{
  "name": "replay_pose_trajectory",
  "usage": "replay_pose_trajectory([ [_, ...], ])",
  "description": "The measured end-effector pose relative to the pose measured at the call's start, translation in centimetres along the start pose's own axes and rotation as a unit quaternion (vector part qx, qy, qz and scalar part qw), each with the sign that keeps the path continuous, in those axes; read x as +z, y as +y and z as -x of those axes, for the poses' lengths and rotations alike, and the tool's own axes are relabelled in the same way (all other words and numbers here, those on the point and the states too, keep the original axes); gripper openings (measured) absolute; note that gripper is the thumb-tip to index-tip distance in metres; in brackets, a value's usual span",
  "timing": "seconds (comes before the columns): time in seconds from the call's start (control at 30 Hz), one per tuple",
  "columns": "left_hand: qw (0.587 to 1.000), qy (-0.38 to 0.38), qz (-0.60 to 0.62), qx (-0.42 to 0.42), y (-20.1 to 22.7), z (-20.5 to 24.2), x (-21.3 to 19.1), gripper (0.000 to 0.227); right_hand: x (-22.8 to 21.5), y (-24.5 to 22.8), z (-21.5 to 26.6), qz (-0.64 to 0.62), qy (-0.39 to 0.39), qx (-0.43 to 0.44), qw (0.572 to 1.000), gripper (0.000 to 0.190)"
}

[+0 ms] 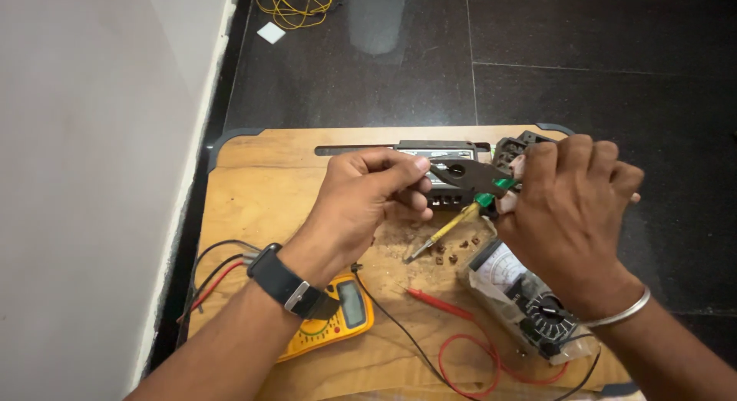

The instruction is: Inspecting and testing electrical components such as contactors and wires using tools on a workbench.

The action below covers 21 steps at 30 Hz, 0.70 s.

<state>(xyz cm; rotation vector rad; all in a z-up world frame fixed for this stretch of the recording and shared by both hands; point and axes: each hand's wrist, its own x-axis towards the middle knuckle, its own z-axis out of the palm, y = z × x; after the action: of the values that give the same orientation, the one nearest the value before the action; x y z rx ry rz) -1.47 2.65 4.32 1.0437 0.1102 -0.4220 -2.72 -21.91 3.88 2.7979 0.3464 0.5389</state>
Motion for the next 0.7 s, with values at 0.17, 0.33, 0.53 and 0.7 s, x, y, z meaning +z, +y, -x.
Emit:
replay_pose_trajectory([
  [0.17,0.997,-0.003,0.063,-0.040,0.2,-0.2,-0.3,0.014,-1.1,-0.2,-0.6,0.021,0.018,-0.011,1.000,0.023],
  [0.33,0.997,0.004,0.069,-0.026,-0.5,-0.5,-0.4,0.014,-1.4,0.0,-0.4,0.092,0.020,-0.027,0.995,0.026],
  [0.53,0.993,0.113,0.003,0.027,0.1,-1.0,-0.4,0.016,-2.9,0.1,-1.1,0.073,-0.100,-0.011,0.992,0.035],
  [0.7,0.994,0.067,-0.019,0.090,1.4,-0.6,-0.2,0.018,-2.0,1.5,-0.7,-0.043,-0.107,0.001,0.993,0.034],
])
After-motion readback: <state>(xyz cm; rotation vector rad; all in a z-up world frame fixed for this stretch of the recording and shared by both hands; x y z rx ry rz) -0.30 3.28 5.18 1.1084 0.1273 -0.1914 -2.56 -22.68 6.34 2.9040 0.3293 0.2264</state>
